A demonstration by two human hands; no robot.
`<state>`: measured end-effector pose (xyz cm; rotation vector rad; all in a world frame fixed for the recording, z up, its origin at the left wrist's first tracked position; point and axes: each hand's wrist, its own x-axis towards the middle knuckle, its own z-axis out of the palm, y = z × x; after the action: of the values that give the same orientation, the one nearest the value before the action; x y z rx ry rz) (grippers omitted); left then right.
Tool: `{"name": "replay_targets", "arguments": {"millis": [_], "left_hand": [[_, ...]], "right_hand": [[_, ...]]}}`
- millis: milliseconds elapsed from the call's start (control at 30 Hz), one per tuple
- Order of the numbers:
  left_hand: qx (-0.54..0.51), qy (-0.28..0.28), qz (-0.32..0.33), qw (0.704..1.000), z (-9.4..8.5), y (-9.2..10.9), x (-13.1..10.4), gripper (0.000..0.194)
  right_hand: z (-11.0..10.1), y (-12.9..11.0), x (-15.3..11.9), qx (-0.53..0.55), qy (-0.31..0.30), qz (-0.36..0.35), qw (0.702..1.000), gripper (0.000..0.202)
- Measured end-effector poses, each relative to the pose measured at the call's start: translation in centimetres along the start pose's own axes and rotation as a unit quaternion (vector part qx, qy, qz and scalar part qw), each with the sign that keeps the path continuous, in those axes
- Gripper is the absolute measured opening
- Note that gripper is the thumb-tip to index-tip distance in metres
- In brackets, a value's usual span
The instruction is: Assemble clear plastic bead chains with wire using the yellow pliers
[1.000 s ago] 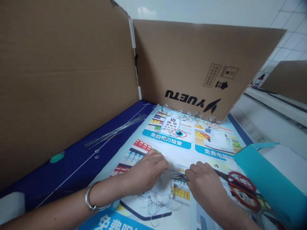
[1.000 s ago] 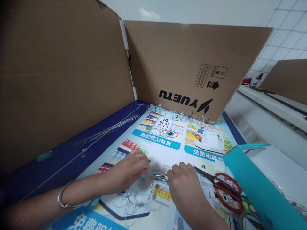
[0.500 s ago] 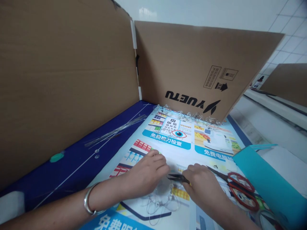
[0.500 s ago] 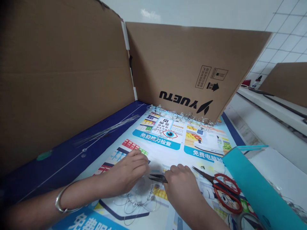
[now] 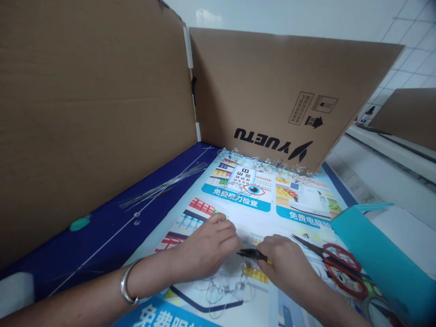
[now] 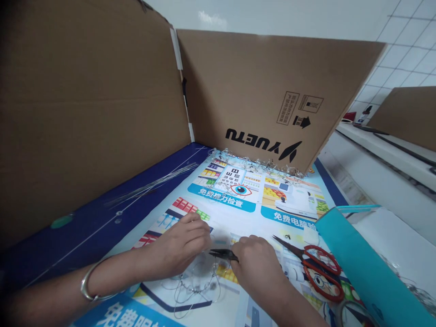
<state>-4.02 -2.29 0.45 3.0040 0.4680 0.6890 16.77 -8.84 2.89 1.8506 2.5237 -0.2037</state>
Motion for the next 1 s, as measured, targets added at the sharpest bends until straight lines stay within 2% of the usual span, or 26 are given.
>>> {"name": "replay_targets", "arguments": {"millis": [500, 767, 1000], "left_hand": [[-0.024, 0.029, 0.021, 0.999, 0.20, -0.19, -0.06, 0.017], [-0.035, 0.027, 0.039, 0.998, -0.02, -0.13, -0.06, 0.017], [-0.034, 0.013, 0.042, 0.998, -0.04, -0.17, -0.11, 0.018]], "right_hand": [[0.13, 0.07, 0.13, 0.014, -0.028, -0.004, 0.999, 0.011], [0.27, 0.33, 0.16, 0.032, -0.035, -0.009, 0.999, 0.014], [0.56, 0.66, 0.28, 0.043, -0.040, -0.010, 0.998, 0.008]]}}
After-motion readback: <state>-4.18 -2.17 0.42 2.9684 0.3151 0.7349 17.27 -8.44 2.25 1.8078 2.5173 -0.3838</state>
